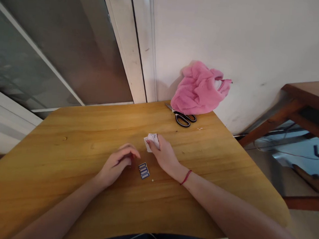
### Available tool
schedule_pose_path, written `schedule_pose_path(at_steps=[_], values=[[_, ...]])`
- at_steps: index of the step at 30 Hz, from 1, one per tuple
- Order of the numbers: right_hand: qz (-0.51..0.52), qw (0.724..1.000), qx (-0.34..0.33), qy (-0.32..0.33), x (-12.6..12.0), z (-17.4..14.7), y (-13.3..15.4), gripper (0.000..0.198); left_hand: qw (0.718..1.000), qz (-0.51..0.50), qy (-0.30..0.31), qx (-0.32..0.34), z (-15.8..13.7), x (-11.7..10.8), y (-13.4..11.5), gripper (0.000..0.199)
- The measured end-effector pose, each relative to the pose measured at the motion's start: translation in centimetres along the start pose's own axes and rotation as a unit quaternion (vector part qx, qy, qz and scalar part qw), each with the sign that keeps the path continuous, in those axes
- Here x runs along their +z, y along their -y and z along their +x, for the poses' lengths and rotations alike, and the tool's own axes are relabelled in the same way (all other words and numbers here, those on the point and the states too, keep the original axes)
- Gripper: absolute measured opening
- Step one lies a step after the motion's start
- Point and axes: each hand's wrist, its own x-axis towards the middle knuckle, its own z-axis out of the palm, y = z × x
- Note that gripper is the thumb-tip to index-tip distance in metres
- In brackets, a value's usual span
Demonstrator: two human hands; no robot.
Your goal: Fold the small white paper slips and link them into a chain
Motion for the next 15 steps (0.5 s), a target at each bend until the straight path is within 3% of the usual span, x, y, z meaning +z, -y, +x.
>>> schedule_pose_path(at_steps=[3,6,10,15], values=[[0.013,1.0,0.01,0.0,-0.11,0.07,-0.04,0.023,0.981,0.154,0.089,0.079,-0.25,-0.31,-0.48,0.026],[0.033,0.999,0.019,0.005,-0.19,0.09,-0.12,0.023,0.95,0.249,0.153,0.107,-0.28,-0.46,-0.84,0.026],[0.045,0.999,0.027,0.005,-0.2,0.07,-0.18,0.026,0.938,0.279,0.174,0.112,-0.07,-0.59,-0.77,0.037],[0.043,0.999,0.029,0.009,-0.23,0.08,-0.14,0.025,0.957,0.232,0.158,0.075,0.11,-0.3,-0.35,0.021]])
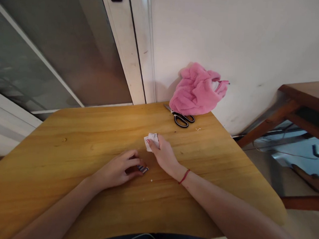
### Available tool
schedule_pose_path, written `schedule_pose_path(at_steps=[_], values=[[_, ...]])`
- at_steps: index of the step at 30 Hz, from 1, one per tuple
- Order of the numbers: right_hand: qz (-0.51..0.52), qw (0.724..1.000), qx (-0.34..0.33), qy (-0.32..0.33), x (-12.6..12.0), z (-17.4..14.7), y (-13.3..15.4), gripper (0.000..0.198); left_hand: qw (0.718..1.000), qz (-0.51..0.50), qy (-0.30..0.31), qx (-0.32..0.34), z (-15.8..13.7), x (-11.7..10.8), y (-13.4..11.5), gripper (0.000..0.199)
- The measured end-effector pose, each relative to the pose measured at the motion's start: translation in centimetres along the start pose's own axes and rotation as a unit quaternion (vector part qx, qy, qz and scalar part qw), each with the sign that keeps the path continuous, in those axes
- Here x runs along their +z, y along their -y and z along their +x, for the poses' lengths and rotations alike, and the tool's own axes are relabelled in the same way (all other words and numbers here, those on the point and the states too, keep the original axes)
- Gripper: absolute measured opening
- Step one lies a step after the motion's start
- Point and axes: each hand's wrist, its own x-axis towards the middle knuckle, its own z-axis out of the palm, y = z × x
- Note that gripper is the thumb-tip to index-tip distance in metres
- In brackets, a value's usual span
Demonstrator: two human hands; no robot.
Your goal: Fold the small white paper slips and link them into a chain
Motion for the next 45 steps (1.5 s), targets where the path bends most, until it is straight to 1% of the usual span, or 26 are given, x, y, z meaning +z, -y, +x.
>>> schedule_pose_path(at_steps=[3,5,9,10,13,19,22,23,25,27,29,32,35,37,39,41,43,45], values=[[0.006,1.0,-0.004,0.005,0.0,0.0,0.0,0.025,0.998,-0.052,-0.008,-0.024,0.1,0.2,-0.1,0.014],[0.009,1.0,-0.008,0.005,0.0,0.0,0.0,0.025,0.997,-0.065,-0.008,-0.04,0.1,0.2,-0.3,0.014],[0.005,1.0,-0.006,0.002,0.0,0.0,0.1,0.025,0.996,-0.063,-0.007,-0.067,0.0,0.2,-0.5,0.027],[0.004,1.0,-0.005,0.001,0.0,0.0,0.1,0.025,0.995,-0.067,-0.007,-0.068,0.0,0.2,-0.5,0.027],[0.008,1.0,-0.007,0.004,0.0,0.0,0.1,0.024,0.993,-0.089,-0.007,-0.076,-0.1,0.4,-0.3,0.019],[0.016,1.0,-0.004,0.009,0.1,0.0,0.0,0.026,0.986,-0.142,-0.02,-0.087,0.2,0.2,-0.1,0.009],[0.024,0.999,-0.005,0.028,0.0,-0.1,0.0,0.027,0.981,-0.171,-0.022,-0.094,0.5,-0.2,0.0,0.002],[0.03,0.999,-0.006,0.035,0.0,-0.1,-0.1,0.027,0.979,-0.176,-0.025,-0.098,0.5,-0.3,0.1,0.003],[0.048,0.997,-0.004,0.052,0.0,-0.1,-0.1,0.027,0.976,-0.185,-0.037,-0.108,0.6,-0.5,0.2,0.007],[0.077,0.994,0.009,0.072,0.1,-0.2,-0.1,0.028,0.973,-0.19,-0.065,-0.111,0.6,-0.5,0.3,0.007],[0.119,0.987,0.031,0.104,0.2,-0.3,-0.1,0.029,0.97,-0.183,-0.118,-0.111,0.4,-0.5,0.4,0.006],[0.18,0.964,0.061,0.185,0.2,-0.5,0.3,0.03,0.96,-0.134,-0.221,-0.107,0.0,-0.5,0.3,0.008],[0.204,0.936,0.085,0.275,0.1,-0.7,0.7,0.03,0.948,-0.079,-0.304,-0.062,-0.3,-0.4,-0.2,0.007],[0.217,0.916,0.104,0.319,0.1,-0.8,0.7,0.026,0.939,-0.057,-0.338,-0.02,-0.4,-0.2,-0.5,0.007],[0.235,0.901,0.119,0.344,0.2,-0.9,0.5,0.024,0.941,-0.048,-0.335,0.011,-0.3,0.1,-0.6,0.009],[0.25,0.893,0.131,0.351,0.3,-1.0,0.3,0.029,0.951,-0.049,-0.303,0.023,-0.2,0.4,-0.6,0.011],[0.254,0.891,0.137,0.351,0.4,-1.0,0.2,0.036,0.961,-0.056,-0.272,0.017,-0.1,0.5,-0.5,0.012],[0.252,0.892,0.128,0.354,0.4,-1.0,0.3,0.039,0.965,-0.067,-0.253,0.003,0.0,0.4,-0.5,0.012]])
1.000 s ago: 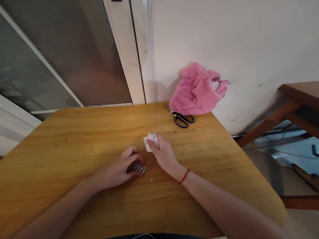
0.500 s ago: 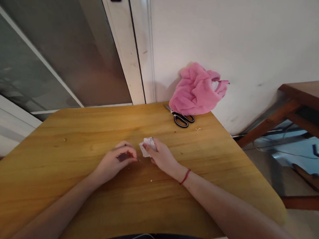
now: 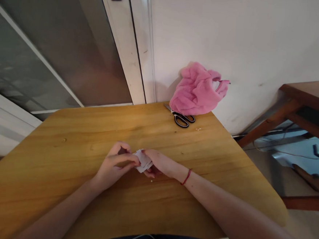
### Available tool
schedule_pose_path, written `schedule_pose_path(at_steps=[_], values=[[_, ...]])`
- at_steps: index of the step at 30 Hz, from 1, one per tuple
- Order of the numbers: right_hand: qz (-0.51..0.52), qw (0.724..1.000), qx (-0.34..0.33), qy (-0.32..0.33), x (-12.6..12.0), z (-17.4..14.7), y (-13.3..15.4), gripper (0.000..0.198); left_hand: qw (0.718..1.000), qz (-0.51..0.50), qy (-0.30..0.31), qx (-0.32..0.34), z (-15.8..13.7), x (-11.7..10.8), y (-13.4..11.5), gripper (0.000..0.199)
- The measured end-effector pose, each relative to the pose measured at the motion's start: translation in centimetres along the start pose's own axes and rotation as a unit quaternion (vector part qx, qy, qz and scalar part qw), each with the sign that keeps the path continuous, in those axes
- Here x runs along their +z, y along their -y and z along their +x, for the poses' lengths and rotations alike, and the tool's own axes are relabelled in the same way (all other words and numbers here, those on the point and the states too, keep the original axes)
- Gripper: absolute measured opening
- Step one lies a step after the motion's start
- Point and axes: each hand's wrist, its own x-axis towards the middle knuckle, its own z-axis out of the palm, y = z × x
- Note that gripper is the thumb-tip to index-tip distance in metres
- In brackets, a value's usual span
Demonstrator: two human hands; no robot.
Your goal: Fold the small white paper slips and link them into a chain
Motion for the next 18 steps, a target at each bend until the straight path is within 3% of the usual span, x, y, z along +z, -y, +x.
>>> schedule_pose_path(at_steps=[3,6,11,15,18], values=[[-0.003,0.999,-0.033,0.006,0.0,0.1,0.2,0.032,0.999,-0.034,0.01,-0.04,0.2,-0.2,-0.2,0.007],[0.014,0.998,-0.053,-0.007,-0.2,0.3,0.1,0.03,0.988,-0.101,-0.026,-0.117,0.2,-0.4,0.1,0.01],[-0.004,0.995,-0.072,-0.074,-0.3,0.5,-0.1,0.033,0.918,-0.295,-0.112,-0.241,0.3,0.0,1.2,0.019],[-0.073,0.983,-0.08,-0.145,0.8,0.4,-0.2,0.031,0.869,-0.409,-0.126,-0.249,0.5,0.7,0.6,0.023],[-0.204,0.952,-0.095,-0.209,1.7,0.4,-0.5,0.028,0.866,-0.436,-0.108,-0.22,0.4,1.4,-0.4,0.028]])
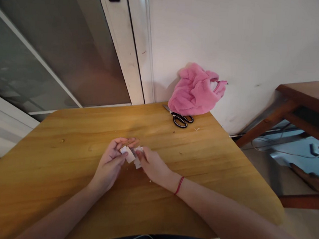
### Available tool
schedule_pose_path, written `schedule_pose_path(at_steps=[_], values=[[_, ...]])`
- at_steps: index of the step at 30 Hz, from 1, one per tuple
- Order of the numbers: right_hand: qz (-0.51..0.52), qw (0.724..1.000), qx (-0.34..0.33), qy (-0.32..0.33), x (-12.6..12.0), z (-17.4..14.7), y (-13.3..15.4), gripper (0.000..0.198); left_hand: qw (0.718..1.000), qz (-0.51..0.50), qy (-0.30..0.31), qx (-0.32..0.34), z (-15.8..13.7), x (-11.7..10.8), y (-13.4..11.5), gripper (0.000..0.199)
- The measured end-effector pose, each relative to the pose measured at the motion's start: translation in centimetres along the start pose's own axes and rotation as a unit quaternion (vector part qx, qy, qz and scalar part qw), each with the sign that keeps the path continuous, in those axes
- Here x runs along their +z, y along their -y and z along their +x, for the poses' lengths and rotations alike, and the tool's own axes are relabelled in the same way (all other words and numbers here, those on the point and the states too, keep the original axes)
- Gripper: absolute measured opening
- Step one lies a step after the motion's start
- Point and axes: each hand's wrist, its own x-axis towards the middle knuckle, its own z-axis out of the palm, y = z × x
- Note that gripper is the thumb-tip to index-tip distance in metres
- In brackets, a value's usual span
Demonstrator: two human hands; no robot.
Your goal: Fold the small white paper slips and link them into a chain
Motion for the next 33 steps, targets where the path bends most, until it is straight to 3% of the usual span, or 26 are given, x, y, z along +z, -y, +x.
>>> schedule_pose_path(at_steps=[3,9,12,17,21,25,28,33], values=[[-0.09,0.994,-0.056,-0.007,0.4,-0.2,0.0,0.026,0.999,0.048,0.02,0.011,-0.5,0.6,0.4,0.031],[-0.088,0.992,-0.095,0.014,0.1,-0.1,-0.4,0.023,0.991,0.129,0.003,0.029,-0.5,0.1,1.4,0.045],[-0.055,0.996,-0.069,0.024,-0.1,-0.2,-0.2,0.024,0.993,0.117,0.002,-0.024,-0.4,-0.1,1.4,0.044],[-0.036,0.997,-0.062,0.024,-0.1,-0.3,0.2,0.023,0.99,0.015,0.025,-0.139,-0.6,0.5,1.3,0.043],[-0.056,0.997,-0.06,0.012,0.2,-0.2,0.3,0.022,0.988,0.013,0.041,-0.148,-1.0,0.9,1.6,0.049],[-0.071,0.994,-0.084,0.007,-0.3,0.0,0.1,0.022,0.989,0.075,0.072,-0.11,-1.2,0.5,1.4,0.059],[-0.204,0.971,-0.125,0.023,-1.5,0.3,-0.3,0.023,0.985,0.162,0.055,-0.031,-0.9,0.1,0.7,0.054],[-0.412,0.888,-0.205,0.013,-3.1,0.8,-0.5,0.024,0.909,0.395,0.059,0.119,0.0,-1.1,0.6,0.026]])
